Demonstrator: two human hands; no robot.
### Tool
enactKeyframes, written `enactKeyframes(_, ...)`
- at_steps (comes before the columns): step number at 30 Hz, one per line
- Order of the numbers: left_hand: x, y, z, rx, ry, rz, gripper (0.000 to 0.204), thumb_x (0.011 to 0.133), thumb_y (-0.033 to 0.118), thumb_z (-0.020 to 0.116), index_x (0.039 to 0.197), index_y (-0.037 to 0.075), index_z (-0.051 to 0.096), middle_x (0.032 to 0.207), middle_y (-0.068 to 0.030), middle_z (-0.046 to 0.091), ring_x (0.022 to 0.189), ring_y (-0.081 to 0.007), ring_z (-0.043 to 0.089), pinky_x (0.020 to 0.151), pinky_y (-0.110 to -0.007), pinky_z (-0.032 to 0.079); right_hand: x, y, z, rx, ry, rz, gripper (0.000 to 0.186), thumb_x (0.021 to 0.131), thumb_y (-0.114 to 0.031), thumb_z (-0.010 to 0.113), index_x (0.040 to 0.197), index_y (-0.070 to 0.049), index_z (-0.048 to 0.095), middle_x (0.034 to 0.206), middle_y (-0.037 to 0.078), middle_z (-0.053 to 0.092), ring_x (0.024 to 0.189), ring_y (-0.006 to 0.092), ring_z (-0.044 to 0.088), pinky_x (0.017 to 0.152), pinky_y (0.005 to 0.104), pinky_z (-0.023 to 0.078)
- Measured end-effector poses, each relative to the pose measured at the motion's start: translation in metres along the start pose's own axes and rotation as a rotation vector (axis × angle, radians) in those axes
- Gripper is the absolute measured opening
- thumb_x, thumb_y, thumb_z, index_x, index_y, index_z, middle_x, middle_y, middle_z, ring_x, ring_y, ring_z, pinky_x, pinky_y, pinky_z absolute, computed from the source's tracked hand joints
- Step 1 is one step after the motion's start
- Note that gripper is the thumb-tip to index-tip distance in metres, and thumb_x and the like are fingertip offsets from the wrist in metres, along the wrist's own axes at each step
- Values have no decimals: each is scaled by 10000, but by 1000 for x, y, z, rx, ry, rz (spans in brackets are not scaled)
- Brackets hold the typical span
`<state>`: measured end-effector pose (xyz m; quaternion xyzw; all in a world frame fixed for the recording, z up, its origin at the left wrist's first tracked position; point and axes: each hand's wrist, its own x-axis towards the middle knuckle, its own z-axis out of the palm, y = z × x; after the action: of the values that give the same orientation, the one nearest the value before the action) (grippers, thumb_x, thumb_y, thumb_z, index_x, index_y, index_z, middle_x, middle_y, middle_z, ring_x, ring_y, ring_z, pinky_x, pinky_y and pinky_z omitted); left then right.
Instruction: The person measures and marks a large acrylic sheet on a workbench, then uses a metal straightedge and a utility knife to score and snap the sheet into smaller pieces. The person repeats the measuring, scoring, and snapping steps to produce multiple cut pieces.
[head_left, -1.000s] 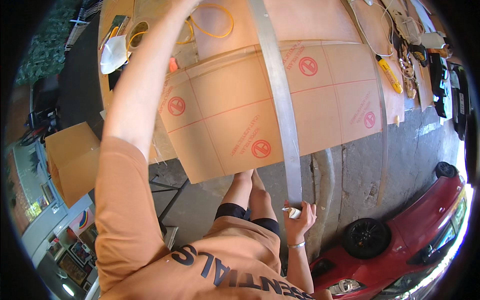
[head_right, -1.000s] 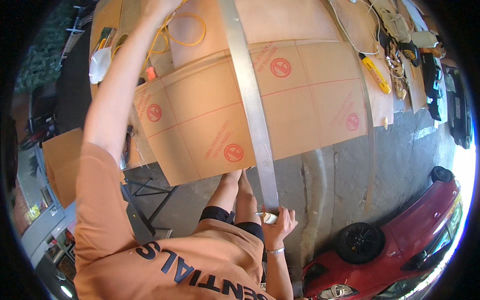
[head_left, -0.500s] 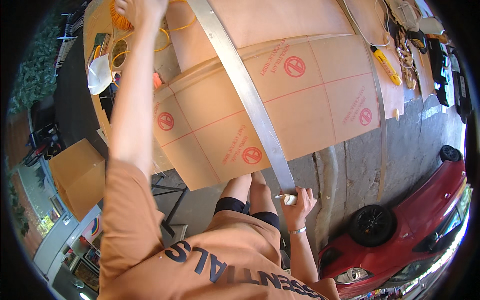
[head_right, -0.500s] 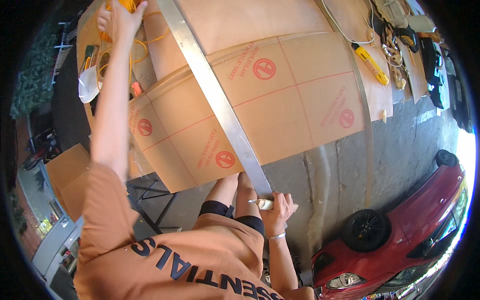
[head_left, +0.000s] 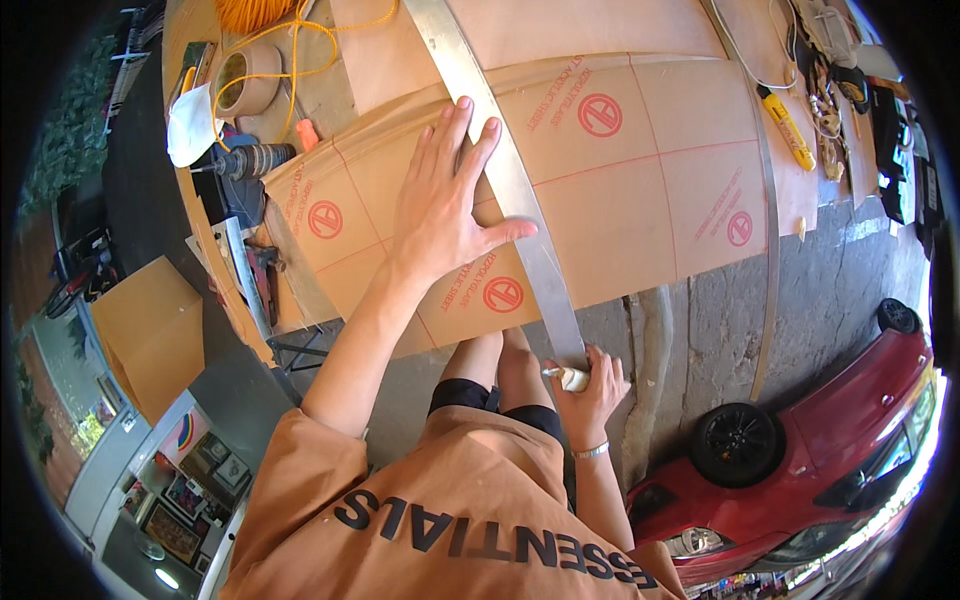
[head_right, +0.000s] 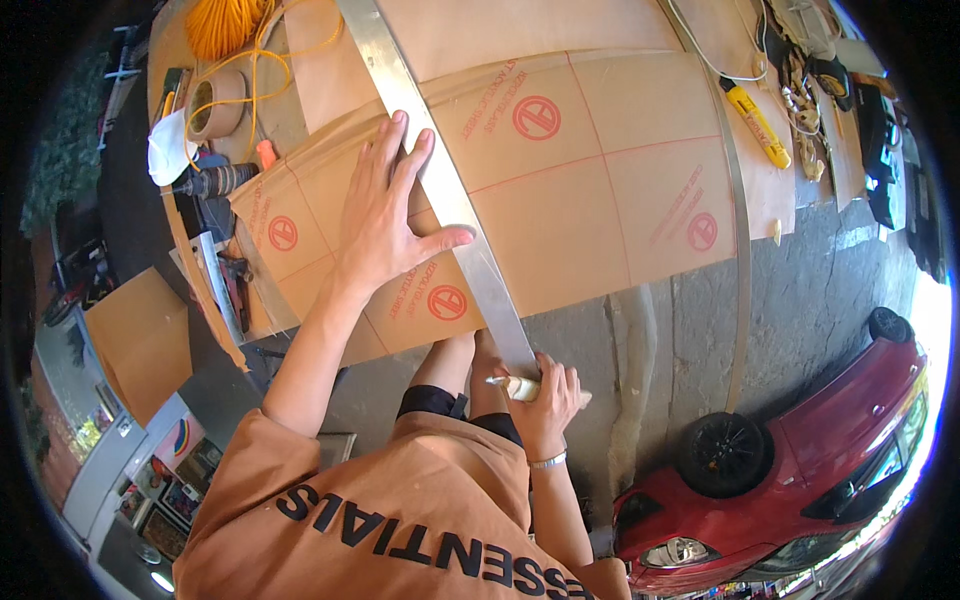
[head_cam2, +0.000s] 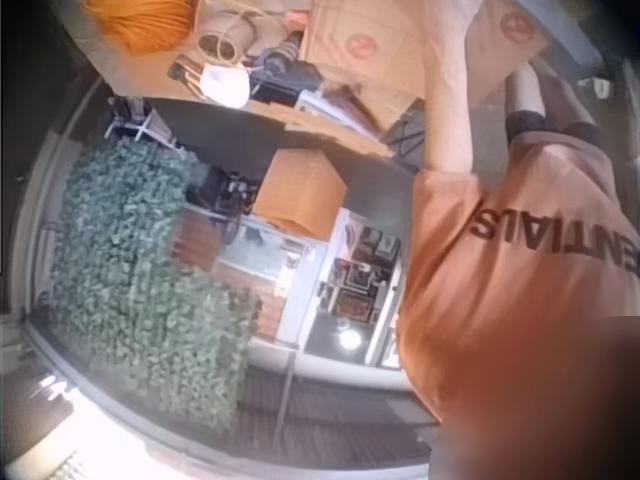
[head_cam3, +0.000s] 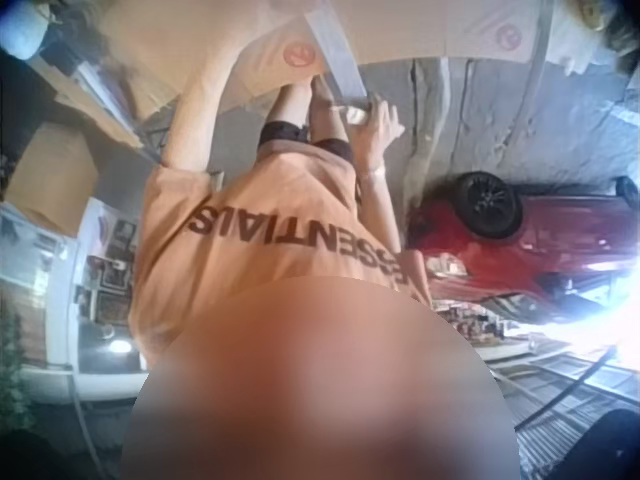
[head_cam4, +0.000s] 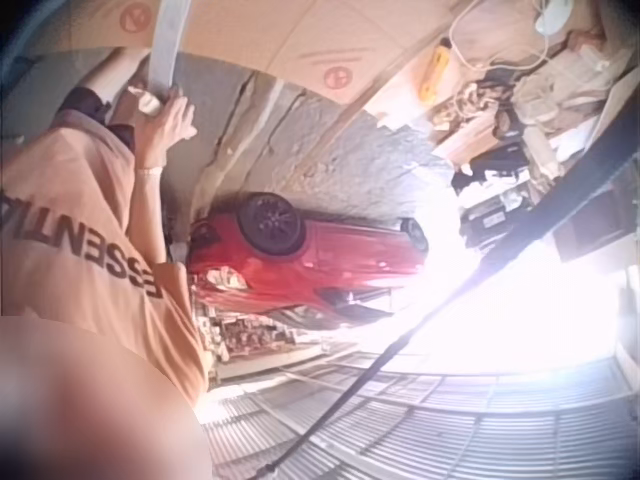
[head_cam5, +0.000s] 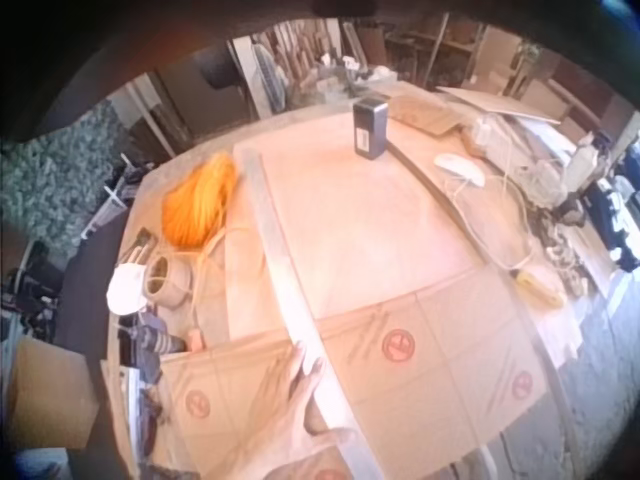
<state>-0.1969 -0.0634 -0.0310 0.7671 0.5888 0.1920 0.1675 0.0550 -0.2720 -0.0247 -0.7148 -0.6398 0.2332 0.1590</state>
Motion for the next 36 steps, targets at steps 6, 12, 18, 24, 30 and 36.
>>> enactKeyframes(6, 1, 3, 2, 12, 12, 11, 1126, 713, 703, 794, 1566, 81, 401, 1652, -246, 274, 1513, -431, 306, 1199, -613, 275, 34, -15, 8, -14, -15, -82, 540, 757, -321, 880, 1146, -17, 660, 858, 123, 622, 782, 327, 592, 690, 451, 457)
enactKeyframes(12, -24, -18, -13, -162, 365, -111, 867, 784, 443, 878, 1434, 16, 493, 1531, -263, 418, 1421, -389, 429, 1191, -536, 309, 46, -20, 16, 40, 26, -152, 530, 737, -227, 886, 1152, -9, 640, 937, 149, 671, 866, 353, 649, 755, 454, 491)
enactKeyframes(18, -62, -107, -73, -73, 928, -805, 917, 800, 212, 910, 1448, -43, 314, 1418, -220, 466, 1285, -327, 496, 1066, -445, 428, 43, -19, 18, -3, 36, -156, 513, 756, -231, 874, 1152, -3, 640, 927, 148, 671, 844, 353, 641, 755, 448, 491)
enactKeyframes(24, -44, -160, -87, -259, 821, -612, 386, 843, 98, 863, 1141, -13, 645, 1021, -50, 733, 915, -121, 667, 871, -286, 518, 43, -18, 20, -10, 62, -185, 501, 775, -246, 869, 1137, 16, 642, 914, 161, 666, 827, 365, 632, 736, 456, 487)
enactKeyframes(30, -31, -148, -93, -223, 932, -624, 620, 802, 166, 910, 1243, -49, 531, 1157, -141, 643, 1029, -160, 620, 868, -306, 522, 44, -18, 20, -7, 60, -199, 489, 793, -257, 857, 1124, 32, 642, 904, 172, 658, 809, 376, 620, 722, 466, 478)
enactKeyframes(36, -26, -82, -92, 347, 634, -578, 373, 893, 358, 784, 769, 62, 594, 730, -97, 638, 739, -322, 642, 687, -465, 511, 43, -18, 19, -13, 52, -186, 495, 794, -267, 856, 1124, 33, 641, 905, 172, 656, 812, 375, 621, 722, 466, 478)
